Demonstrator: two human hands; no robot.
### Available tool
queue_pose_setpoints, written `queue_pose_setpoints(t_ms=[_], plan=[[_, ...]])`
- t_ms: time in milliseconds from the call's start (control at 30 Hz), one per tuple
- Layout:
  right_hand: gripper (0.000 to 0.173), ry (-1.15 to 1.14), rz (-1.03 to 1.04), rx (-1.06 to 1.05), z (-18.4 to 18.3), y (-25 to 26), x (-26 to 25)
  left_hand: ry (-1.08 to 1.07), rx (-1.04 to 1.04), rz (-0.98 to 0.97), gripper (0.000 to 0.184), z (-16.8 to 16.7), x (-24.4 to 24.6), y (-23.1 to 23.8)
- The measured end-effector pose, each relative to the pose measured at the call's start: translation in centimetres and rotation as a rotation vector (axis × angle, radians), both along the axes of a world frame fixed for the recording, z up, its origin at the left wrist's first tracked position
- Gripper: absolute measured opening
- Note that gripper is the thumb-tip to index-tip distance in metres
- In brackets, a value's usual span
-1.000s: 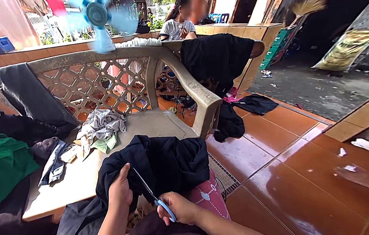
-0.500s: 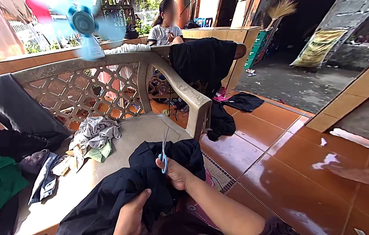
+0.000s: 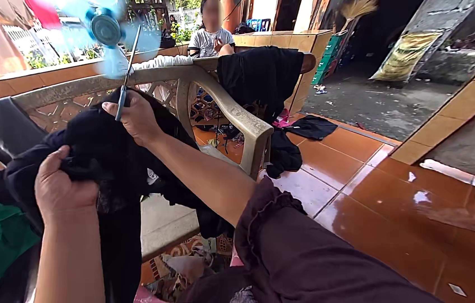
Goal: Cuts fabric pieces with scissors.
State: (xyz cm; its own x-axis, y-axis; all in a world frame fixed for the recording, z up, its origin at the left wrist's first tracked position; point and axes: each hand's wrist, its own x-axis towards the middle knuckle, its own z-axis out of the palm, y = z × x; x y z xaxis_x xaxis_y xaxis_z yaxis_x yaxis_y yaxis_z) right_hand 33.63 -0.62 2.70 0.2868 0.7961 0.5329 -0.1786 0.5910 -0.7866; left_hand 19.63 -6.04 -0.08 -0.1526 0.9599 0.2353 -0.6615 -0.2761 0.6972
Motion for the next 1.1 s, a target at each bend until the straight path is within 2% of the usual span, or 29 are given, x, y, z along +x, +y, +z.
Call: queue_pose_setpoints(t_ms=[67, 133, 200, 300, 367, 400, 467, 567, 667, 733, 800, 867, 967, 1100], plan=[[0.020, -0.060, 0.002, 0.097, 1.3, -0.9, 0.9, -0.023, 0.134, -0.048, 0.025, -0.3, -0.4, -1.9], [0.023, -0.103, -0.075, 0.044, -0.5, -2.2, 2.6, -0.007, 0.056, -0.105, 0.033, -3.2, 0.5, -4.3], [0.030, -0.166, -0.163, -0.175, -5.2, -4.6, 4.9, -0.012, -0.237, -0.205, 0.033, -7.8, 2.0, -6.6], [0.033, -0.139, -0.264, -0.638, -15.3, -7.4, 8.6, -0.013, -0.714, -0.399, 0.023, -14.9, 4.2, -8.0], [0.033, -0.082, -0.313, -0.904, -19.8, -9.2, 10.3, -0.043, -0.845, -0.485, 0.026, -18.0, 5.3, -8.1], [0.033, -0.062, -0.327, -0.971, -21.1, -10.0, 11.0, -0.063, -0.862, -0.524, 0.028, -18.8, 5.9, -8.1], [0.033, -0.038, -0.357, -0.974, -21.9, -11.2, 12.0, -0.083, -0.878, -0.590, 0.033, -19.4, 7.1, -8.1], [0.035, -0.018, -0.440, -0.834, -21.6, -12.3, 12.8, -0.089, -0.915, -0.665, 0.042, -19.8, 8.6, -8.7], [0.034, 0.005, -0.521, -0.731, -22.4, -13.4, 13.1, -0.098, -1.011, -0.723, 0.040, -20.5, 9.0, -9.9], [0.033, 0.033, -0.549, -0.720, -23.2, -13.9, 13.0, -0.023, -1.048, -0.790, 0.040, -21.4, 8.6, -10.6], [0.033, 0.039, -0.563, -0.727, -23.6, -14.0, 13.1, 0.065, -1.035, -0.859, 0.041, -21.7, 7.9, -10.9], [0.033, 0.026, -0.560, -0.720, -23.3, -13.6, 13.1, 0.147, -0.949, -0.837, 0.035, -21.0, 7.2, -11.0], [0.032, -0.026, -0.499, -0.752, -22.7, -13.2, 13.0, 0.386, -0.703, -0.627, 0.020, -19.0, 6.9, -11.1], [0.040, -0.209, -0.384, -0.871, -22.4, -14.1, 13.5, 0.763, -0.213, -0.322, 0.031, -17.7, 6.1, -10.1]])
